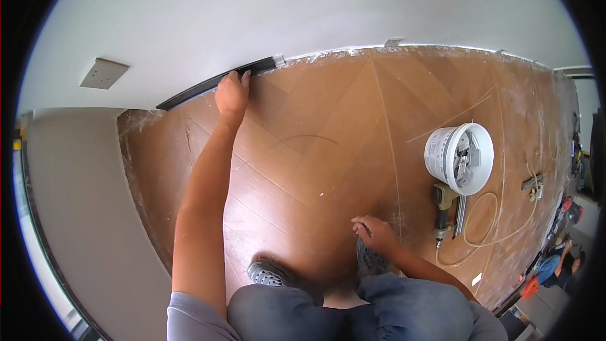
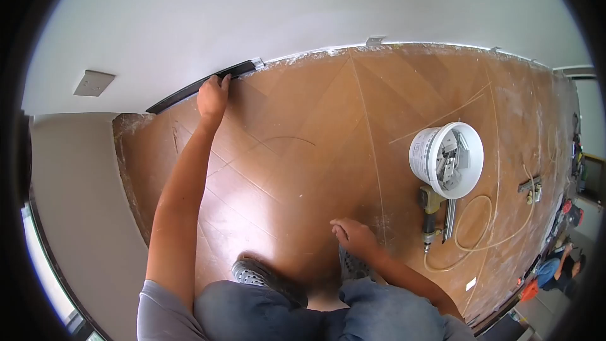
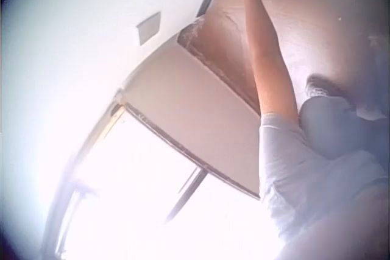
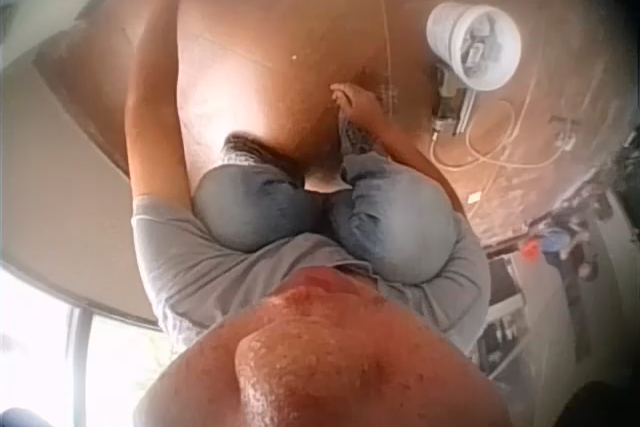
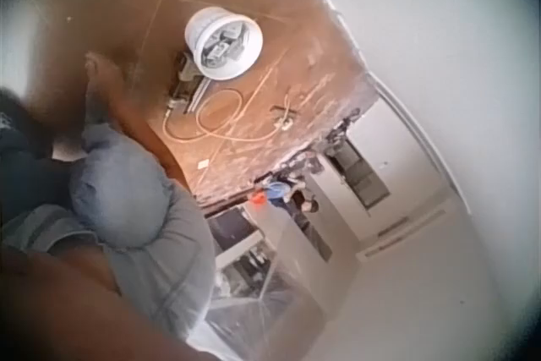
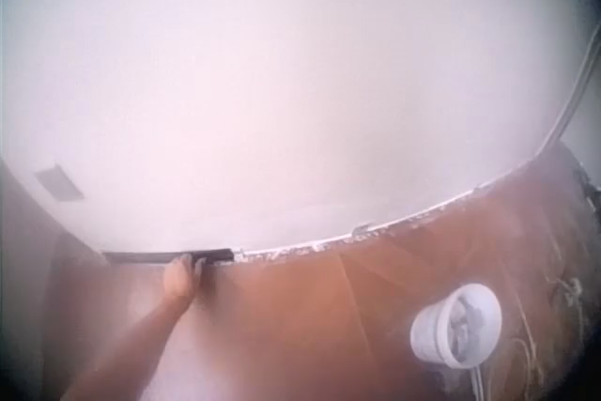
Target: Installing black baseboards along the bottom of a wall using a nail gun and hammer.
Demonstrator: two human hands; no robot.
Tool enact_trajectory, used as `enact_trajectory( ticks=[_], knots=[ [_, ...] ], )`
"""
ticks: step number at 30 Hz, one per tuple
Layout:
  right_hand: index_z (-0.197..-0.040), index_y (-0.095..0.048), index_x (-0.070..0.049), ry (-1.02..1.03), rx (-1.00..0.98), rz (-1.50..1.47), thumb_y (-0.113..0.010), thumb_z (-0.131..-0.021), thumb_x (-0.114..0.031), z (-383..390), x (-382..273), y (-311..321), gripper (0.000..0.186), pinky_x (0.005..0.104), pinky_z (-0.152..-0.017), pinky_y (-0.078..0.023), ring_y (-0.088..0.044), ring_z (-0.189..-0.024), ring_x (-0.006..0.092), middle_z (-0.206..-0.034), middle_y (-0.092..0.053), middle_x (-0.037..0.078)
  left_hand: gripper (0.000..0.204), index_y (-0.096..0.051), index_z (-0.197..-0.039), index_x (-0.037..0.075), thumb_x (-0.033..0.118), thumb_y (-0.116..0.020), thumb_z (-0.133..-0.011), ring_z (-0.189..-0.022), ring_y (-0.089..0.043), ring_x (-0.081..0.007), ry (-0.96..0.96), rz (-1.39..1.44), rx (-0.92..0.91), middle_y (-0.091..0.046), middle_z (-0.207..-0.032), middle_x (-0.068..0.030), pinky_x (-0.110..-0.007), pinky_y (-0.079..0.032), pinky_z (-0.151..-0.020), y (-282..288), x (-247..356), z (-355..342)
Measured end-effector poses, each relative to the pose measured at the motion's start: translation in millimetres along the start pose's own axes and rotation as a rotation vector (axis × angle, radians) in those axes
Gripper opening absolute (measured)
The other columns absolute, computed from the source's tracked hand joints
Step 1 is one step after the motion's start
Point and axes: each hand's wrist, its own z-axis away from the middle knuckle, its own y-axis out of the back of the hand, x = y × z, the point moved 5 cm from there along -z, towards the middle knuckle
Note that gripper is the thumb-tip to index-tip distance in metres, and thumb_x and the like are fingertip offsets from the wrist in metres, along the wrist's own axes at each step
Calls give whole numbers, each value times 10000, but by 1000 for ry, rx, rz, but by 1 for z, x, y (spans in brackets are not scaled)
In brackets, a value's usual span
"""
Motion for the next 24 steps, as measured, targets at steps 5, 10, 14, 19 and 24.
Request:
enact_trajectory(
  ticks=[5, 10, 14, 19, 24],
  knots=[
    [-1032, -703, -68, 299, 40, 221, -621, -874, -53, 27, -7, -12, 179, 414, -730, -562, -692, -816, 311, -875, -708, 108, 463, -720, -773, -19, 427, -772, -888, -685, -682, -193, 288, 742, -300, -718, -756, -112, -339, -549, -711, -14, -17, -11],
    [-980, -699, -78, 396, 204, 371, -662, -813, -54, 28, -8, -15, 173, 411, -702, -555, -679, -783, 307, -848, -696, 104, 405, -707, -776, -21, 337, -895, -789, -691, -655, -174, 535, 1120, -190, -695, -781, -83, -307, -540, -672, -32, -22, -10],
    [-963, -696, -89, 312, 262, 375, -678, -809, -68, 43, -2, -7, 157, 419, -699, -546, -653, -762, 315, -821, -673, 100, 361, -709, -841, -14, 273, -916, -772, -708, -640, -189, 516, 1234, -196, -671, -819, -80, -332, -567, -664, -47, -25, -11],
    [-995, -701, -87, 308, 322, 213, -672, -853, -109, 80, 3, 9, 147, 408, -780, -543, -666, -844, 304, -895, -688, 112, 377, -629, -670, 27, 256, -900, -798, -585, -525, -145, 503, 1268, -193, -564, -670, -29, -280, -465, -532, -64, -32, -24],
    [-1070, -702, -52, 74, 228, 207, -629, -943, -137, 147, 16, 11, 170, 383, -830, -528, -669, -910, 283, -975, -701, 120, 394, -598, -641, 33, 242, -876, -827, -524, -467, -132, 459, 1424, -242, -531, -634, -22, -276, -399, -481, -59, -30, -25]
  ],
)
